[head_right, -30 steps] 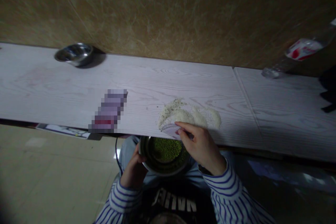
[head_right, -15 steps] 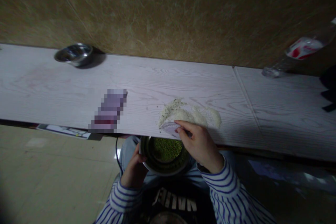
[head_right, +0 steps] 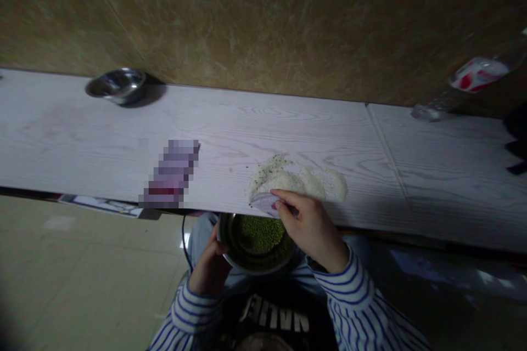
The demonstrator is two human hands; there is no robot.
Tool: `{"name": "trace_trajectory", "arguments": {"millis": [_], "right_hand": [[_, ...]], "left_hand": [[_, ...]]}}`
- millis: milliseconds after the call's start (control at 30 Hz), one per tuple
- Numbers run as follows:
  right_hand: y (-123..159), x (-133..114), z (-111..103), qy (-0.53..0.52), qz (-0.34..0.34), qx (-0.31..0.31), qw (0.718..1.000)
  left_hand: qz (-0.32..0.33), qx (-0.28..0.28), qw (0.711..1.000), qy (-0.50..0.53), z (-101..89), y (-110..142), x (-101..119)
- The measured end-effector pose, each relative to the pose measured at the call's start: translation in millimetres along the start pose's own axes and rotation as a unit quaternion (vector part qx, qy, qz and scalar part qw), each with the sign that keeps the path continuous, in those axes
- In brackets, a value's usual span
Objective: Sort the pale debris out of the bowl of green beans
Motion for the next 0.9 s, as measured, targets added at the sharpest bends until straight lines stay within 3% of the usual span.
{"name": "trace_trajectory", "arguments": {"millis": [367, 700, 900], "right_hand": [[-5, -17, 7, 0.021, -0.025, 0.021, 0.999], [-3, 7, -15, 0.034, 0.024, 0.081, 0.996], [-4, -1, -10, 0.020, 0.011, 0.069, 0.997]], "left_hand": [[0.016, 0.001, 1.000, 0.008, 1.0, 0, 0], [0.005, -0.004, 1.000, -0.005, 2.2, 0, -1], [0.003, -0.008, 1.000, 0.001, 1.0, -1, -2]]}}
Point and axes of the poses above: each hand's wrist, its own y-axis away from the middle knuckle, its own z-axis out of the palm, x = y × z, the point moved 2 cm from there along -y, towards the middle knuckle, and after that the axes turned 7 degrees about z, right-handed, at the moved point
